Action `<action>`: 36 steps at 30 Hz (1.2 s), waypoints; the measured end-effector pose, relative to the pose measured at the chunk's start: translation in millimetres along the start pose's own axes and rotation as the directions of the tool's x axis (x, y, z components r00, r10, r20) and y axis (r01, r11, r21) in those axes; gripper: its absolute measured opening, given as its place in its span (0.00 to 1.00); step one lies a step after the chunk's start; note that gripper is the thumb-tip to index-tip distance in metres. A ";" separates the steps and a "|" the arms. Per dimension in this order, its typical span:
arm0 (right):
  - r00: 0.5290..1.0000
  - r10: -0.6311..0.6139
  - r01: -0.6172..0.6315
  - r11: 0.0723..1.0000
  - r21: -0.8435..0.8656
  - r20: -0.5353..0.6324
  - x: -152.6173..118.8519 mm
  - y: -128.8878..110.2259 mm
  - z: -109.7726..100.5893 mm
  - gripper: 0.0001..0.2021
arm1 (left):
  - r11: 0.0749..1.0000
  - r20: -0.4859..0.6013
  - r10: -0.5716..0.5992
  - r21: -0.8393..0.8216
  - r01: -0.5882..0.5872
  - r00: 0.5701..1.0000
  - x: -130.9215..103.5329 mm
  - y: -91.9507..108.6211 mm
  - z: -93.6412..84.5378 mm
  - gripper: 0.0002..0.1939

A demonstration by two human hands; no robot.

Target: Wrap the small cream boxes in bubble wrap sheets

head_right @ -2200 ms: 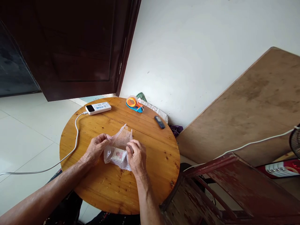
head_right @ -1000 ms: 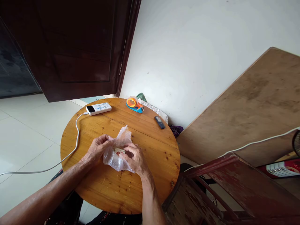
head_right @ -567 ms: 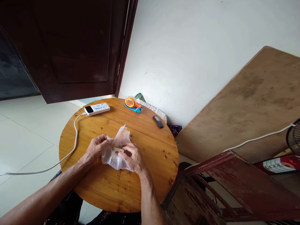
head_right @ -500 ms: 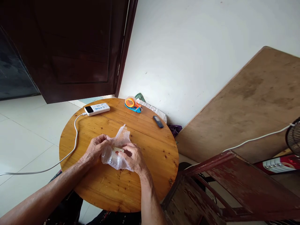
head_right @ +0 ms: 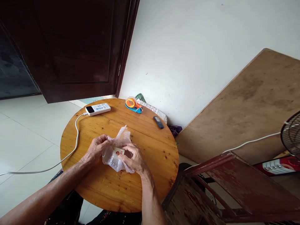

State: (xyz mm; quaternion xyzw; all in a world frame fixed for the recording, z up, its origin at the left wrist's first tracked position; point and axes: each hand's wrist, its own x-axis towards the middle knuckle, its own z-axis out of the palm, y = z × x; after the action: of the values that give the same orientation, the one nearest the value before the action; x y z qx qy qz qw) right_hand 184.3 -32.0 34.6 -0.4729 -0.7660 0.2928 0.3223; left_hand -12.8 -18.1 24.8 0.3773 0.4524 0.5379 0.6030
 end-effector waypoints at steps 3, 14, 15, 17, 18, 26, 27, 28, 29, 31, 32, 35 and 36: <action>1.000 0.007 -0.007 1.000 0.003 0.007 -0.1 -0.5 1.2 0.14 | 1.000 0.010 -0.002 -0.002 0.002 1.000 0.6 -1.2 -0.5 0.14; 1.000 -0.003 0.003 1.000 -0.008 -0.006 -0.4 -2.0 1.1 0.11 | 1.000 0.034 0.002 0.028 -0.003 0.999 -0.2 -1.3 0.8 0.14; 1.000 -0.004 0.004 1.000 -0.009 -0.007 -0.4 -2.0 0.9 0.11 | 0.999 0.037 0.003 0.032 -0.004 0.999 -0.3 -1.6 0.8 0.14; 1.000 -0.005 0.005 1.000 -0.012 -0.007 -0.5 -2.0 0.7 0.11 | 0.999 0.040 0.007 0.036 -0.008 0.999 -0.5 -2.4 0.7 0.14; 1.000 -0.005 0.005 1.000 -0.012 -0.006 -0.4 -2.0 0.6 0.11 | 0.999 0.037 0.011 0.035 -0.013 0.999 -0.5 -2.8 0.6 0.14; 1.000 0.010 -0.010 1.000 -0.013 -0.007 -0.1 0.2 2.2 0.10 | 0.999 0.044 0.019 0.041 -0.020 0.999 -0.2 -2.1 0.9 0.14; 1.000 0.009 -0.009 1.000 -0.013 -0.007 0.0 0.2 2.3 0.10 | 0.999 0.048 0.019 0.043 -0.022 0.999 -0.3 -2.0 0.9 0.14; 1.000 0.007 -0.007 1.000 -0.011 -0.007 0.1 0.0 2.4 0.10 | 0.999 0.053 0.019 0.045 -0.022 0.998 -0.3 -1.9 0.9 0.14; 1.000 0.005 -0.005 1.000 -0.009 -0.007 0.2 -0.6 2.3 0.10 | 0.999 0.057 0.019 0.047 -0.021 0.998 -0.4 -1.9 0.8 0.14; 1.000 0.004 -0.004 1.000 -0.005 -0.009 0.4 -2.3 2.0 0.09 | 0.999 0.063 0.020 0.049 -0.023 0.998 -0.5 -2.0 0.8 0.13; 1.000 0.005 -0.005 1.000 -0.005 -0.014 0.5 -3.3 1.7 0.09 | 0.998 0.066 0.020 0.050 -0.024 0.998 -0.7 -2.0 0.8 0.13; 1.000 0.006 -0.006 1.000 -0.002 -0.026 0.7 -5.6 1.0 0.10 | 0.998 0.069 0.020 0.062 -0.024 0.997 -1.0 -1.8 1.0 0.13; 1.000 0.003 -0.003 1.000 0.001 -0.029 0.8 -5.9 0.8 0.10 | 0.997 0.066 0.020 0.068 -0.025 0.998 -1.1 -1.8 1.1 0.13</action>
State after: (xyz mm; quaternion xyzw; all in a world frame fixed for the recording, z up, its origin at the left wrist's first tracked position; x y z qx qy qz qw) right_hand 180.3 -33.6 38.7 -0.4781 -0.7602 0.2869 0.3334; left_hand -11.2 -19.3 23.5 0.4202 0.4465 0.5161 0.5981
